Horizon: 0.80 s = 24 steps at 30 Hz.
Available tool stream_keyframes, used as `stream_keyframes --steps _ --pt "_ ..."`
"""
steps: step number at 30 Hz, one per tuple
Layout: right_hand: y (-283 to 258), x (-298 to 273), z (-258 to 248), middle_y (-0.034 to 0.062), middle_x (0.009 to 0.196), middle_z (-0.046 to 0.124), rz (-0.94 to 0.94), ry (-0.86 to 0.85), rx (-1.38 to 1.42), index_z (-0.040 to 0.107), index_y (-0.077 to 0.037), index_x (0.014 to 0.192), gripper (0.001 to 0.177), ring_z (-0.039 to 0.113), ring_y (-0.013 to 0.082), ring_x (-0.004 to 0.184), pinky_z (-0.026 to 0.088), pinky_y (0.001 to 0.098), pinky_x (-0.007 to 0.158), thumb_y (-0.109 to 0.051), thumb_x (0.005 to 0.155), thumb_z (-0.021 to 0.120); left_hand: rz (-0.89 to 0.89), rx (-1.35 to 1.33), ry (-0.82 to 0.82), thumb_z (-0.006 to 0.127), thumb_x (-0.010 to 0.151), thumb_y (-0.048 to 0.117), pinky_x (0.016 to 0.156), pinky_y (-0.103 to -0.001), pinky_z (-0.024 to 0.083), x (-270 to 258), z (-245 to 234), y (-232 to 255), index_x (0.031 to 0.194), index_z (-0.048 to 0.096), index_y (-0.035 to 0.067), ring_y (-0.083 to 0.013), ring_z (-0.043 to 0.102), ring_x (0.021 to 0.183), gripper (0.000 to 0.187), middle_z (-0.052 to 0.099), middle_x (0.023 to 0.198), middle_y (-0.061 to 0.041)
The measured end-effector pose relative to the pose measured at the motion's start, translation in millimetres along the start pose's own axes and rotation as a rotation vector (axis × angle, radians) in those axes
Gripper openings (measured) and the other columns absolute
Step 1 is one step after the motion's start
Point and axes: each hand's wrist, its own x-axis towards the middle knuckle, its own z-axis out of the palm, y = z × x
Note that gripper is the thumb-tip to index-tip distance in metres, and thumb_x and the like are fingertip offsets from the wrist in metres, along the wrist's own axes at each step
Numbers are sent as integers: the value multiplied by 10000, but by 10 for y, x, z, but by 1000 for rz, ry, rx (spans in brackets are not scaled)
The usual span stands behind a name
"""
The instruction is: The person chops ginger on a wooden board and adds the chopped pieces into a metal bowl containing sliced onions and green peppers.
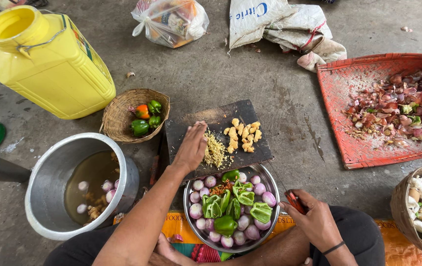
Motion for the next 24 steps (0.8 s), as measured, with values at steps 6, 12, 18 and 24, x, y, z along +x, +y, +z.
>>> stream_keyframes --steps 6,12,18,24 --pt "-39 45 23 172 873 812 100 -4 -7 719 -21 1151 443 740 149 793 575 334 731 -287 808 804 199 36 -163 253 996 254 1303 -432 126 -168 -32 278 1546 345 -17 -313 225 1574 620 319 1644 -219" --pt "-25 12 36 171 908 804 -4 29 -9 717 -20 1136 442 765 149 804 577 332 741 -291 799 807 243 5 -233 302 999 305 1268 -430 206 -612 13 468 1560 297 -54 -353 268 1530 666 302 1614 -271" --pt "-30 -36 35 186 919 797 -47 33 -35 718 -27 1128 438 783 167 817 581 336 743 -302 799 805 338 -70 -161 379 977 217 1278 -447 238 -1123 67 817 1537 383 -36 -358 328 1526 614 391 1581 -227" --pt "-82 -115 46 180 880 779 -73 25 -79 730 -42 1095 419 765 180 742 581 349 698 -324 796 813 124 -242 -247 430 1014 321 1189 -411 346 -1301 -180 1129 1506 433 39 -326 427 1436 567 428 1536 -187"
